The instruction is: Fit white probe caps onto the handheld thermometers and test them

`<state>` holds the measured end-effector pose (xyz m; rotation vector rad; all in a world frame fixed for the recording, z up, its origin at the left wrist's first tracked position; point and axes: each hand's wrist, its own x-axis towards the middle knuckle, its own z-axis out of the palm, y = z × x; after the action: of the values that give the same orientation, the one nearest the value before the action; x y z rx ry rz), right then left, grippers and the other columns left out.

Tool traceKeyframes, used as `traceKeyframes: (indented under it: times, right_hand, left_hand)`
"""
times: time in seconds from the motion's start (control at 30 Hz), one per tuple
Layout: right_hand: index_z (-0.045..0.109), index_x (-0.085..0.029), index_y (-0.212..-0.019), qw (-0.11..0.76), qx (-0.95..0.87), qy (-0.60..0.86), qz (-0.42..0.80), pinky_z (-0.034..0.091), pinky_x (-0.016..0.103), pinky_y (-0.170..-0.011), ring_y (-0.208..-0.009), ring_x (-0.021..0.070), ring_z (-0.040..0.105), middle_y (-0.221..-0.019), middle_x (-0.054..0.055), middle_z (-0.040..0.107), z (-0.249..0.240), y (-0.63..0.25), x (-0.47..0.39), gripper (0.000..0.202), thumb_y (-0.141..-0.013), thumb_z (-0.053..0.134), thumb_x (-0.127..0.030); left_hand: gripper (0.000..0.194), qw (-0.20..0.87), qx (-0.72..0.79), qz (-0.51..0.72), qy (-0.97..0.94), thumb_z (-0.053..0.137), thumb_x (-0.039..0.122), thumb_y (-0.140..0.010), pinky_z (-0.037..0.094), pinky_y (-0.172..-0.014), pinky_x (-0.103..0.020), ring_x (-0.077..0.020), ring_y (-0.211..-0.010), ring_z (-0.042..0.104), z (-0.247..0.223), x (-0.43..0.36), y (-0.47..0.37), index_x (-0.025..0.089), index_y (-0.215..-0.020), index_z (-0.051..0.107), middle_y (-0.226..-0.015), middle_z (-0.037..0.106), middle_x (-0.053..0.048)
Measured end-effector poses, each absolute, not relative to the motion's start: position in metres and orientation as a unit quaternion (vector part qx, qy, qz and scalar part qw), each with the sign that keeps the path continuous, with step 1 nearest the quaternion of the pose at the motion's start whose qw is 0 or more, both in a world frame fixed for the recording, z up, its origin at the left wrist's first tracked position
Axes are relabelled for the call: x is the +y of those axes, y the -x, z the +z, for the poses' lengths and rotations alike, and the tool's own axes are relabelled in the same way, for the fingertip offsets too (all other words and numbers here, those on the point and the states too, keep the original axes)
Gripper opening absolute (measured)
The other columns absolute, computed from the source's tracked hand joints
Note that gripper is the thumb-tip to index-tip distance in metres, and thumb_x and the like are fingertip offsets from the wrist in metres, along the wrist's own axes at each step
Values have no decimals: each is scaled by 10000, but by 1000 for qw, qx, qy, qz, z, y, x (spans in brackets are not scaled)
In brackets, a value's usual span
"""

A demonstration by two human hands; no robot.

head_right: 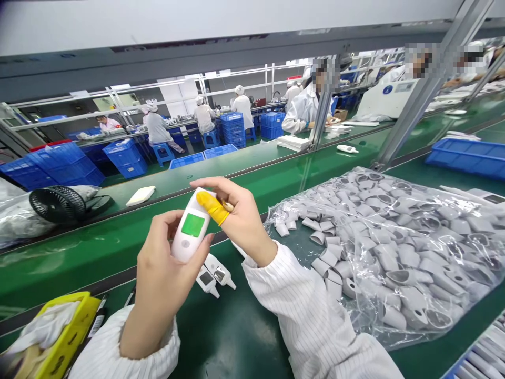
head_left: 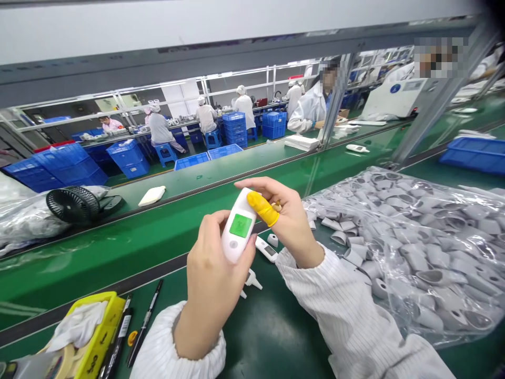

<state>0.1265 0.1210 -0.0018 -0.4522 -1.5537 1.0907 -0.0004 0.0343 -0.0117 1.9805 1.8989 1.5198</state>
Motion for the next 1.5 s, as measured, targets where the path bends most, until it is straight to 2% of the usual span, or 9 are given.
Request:
traceKeyframes:
  times: [0.13, 0.23, 0.33, 0.47, 0.57, 1.0, 1.17, 1.33, 1.5]
  right_hand:
    - [581, -223, -1033, 516, -665, 211, 496, 338, 231, -492, -539, 96, 383, -652, -60, 437, -5, -137, 129, 371, -903, 597, -570]
    - [587, -202, -908, 491, -701, 232, 462, 368, 246, -549, -605, 110, 430, -709, -23, 479, -3, -143, 131, 358, -985, 456, -526]
    - [590, -185, -777, 460, -776, 233, 362, 416, 271, -631, -719, 144, 521, -787, 19, 544, 2, -143, 127, 295, -976, 508, -386]
    - [551, -199, -791, 446, -825, 220, 270, 388, 249, -617, -686, 132, 511, -753, -3, 564, 4, -139, 119, 150, -938, 525, -206]
    - [554, -204, -811, 427, -845, 253, 201, 324, 238, -574, -606, 107, 466, -705, -31, 575, 2, -136, 114, 137, -914, 505, -129]
    - [583, -200, -793, 436, -856, 278, 27, 312, 249, -545, -582, 128, 532, -687, 13, 659, 0, -131, 105, 135, -924, 551, -193]
    - [559, -202, -774, 458, -847, 194, 187, 368, 219, -525, -524, 93, 516, -645, -24, 628, -1, -127, 105, 190, -959, 562, -247]
    - [689, -208, -982, 506, -853, 121, 50, 448, 222, -577, -708, 126, 591, -840, 32, 623, 1, -129, 111, 101, -928, 608, -181]
    - [746, -219, -948, 539, -836, 91, 45, 485, 241, -597, -718, 132, 610, -809, 30, 610, 0, -129, 111, 145, -919, 621, -152]
  left_hand:
    - [290, -72, 601, 489, -628, 692, 298, -843, 499, -662, -279, -199, -827, 629, -11, 34, 2, 196, -1067, 538, -966, 629, -53]
    - [283, -79, 604, 488, -625, 687, 307, -849, 518, -680, -285, -204, -862, 620, -9, 33, 5, 177, -1073, 571, -979, 615, -67]
    - [346, -64, 604, 509, -610, 690, 328, -856, 537, -706, -301, -201, -859, 617, -9, 34, 8, 170, -1150, 598, -991, 605, -69]
    - [487, 204, 540, 593, -561, 563, 433, -953, 575, -671, -305, -163, -748, 650, -6, 36, 13, 218, -1380, 471, -1003, 608, -52]
    - [455, 369, 448, 621, -527, 453, 432, -1008, 594, -638, -297, -142, -668, 662, -2, 37, 17, 224, -1407, 390, -936, 631, -32]
    - [486, 243, 497, 617, -560, 451, 446, -1014, 479, -566, -246, -128, -607, 551, -3, 37, 11, 271, -1465, 407, -799, 582, -4]
    - [470, 480, 395, 600, -503, 471, 408, -1000, 379, -372, -174, -82, -433, 502, 1, 39, 24, 205, -1422, 423, -729, 598, 9]
    - [532, 556, 386, 560, -478, 467, 335, -980, 376, -358, -148, -81, -415, 512, 4, 42, 29, 222, -1493, 378, -695, 619, 3]
    - [619, 625, 333, 521, -477, 435, 197, -898, 385, -393, -162, -71, -439, 503, 5, 43, 29, 215, -1513, 366, -767, 618, -15]
